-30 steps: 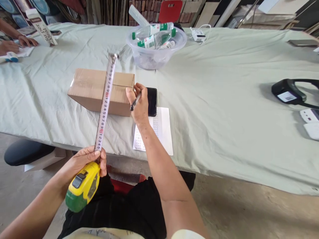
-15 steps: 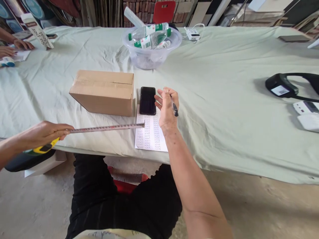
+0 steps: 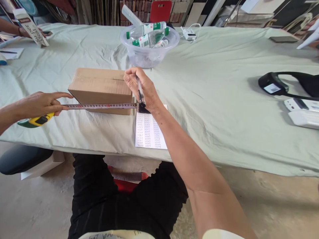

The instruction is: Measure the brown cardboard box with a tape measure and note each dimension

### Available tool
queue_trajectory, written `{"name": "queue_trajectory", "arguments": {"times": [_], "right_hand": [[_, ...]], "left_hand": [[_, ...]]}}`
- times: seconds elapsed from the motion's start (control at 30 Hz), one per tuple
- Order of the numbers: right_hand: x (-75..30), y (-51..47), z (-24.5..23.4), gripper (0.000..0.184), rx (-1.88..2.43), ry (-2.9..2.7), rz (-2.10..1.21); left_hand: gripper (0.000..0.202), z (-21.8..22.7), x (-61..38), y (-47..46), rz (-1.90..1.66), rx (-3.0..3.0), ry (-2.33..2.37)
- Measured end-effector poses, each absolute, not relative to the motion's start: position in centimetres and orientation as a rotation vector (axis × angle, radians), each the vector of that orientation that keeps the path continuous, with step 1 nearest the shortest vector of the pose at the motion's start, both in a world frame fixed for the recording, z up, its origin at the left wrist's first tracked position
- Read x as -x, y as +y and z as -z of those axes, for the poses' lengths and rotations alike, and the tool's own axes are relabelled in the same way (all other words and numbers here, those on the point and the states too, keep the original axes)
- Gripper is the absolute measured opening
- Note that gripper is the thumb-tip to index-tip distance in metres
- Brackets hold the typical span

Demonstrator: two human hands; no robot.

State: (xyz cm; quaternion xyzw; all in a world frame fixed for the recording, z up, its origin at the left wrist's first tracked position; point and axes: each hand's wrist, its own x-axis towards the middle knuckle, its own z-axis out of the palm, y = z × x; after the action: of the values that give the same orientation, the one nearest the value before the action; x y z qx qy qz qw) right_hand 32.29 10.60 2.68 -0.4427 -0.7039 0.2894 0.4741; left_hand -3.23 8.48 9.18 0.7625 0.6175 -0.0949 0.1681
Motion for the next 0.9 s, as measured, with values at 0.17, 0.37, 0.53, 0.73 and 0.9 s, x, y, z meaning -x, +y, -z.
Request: {"name": "queue_trajectory", "arguments": {"times": [0.17, 0.37, 0.53, 0.73, 0.9], "right_hand": [[-32.7, 11.3, -2.2, 0.049, 1.092, -1.835, -0.710], [-33.6, 12.5, -1.6, 0.040, 1.032, -1.897, -0.758], [-33.3, 12.2, -2.4, 0.034, 1.073, -1.923, -0.758], [-33.2, 11.9, -2.4, 0.033, 1.060, -1.877, -0.789], [-33.3, 12.1, -2.0, 0.032, 1.038, -1.887, -0.795]], "left_hand": [[0.064, -9.8, 3.3, 8.6, 0.276, -2.216, 1.756], [0.057, -9.7, 3.9, 8.8, 0.319, -2.195, 1.769], [0.053, -10.0, 4.0, 8.9, 0.358, -2.205, 1.760], [0.050, -10.4, 3.6, 9.4, 0.369, -2.238, 1.760], [0.048, -9.8, 4.1, 10.5, 0.356, -2.255, 1.743]]}}
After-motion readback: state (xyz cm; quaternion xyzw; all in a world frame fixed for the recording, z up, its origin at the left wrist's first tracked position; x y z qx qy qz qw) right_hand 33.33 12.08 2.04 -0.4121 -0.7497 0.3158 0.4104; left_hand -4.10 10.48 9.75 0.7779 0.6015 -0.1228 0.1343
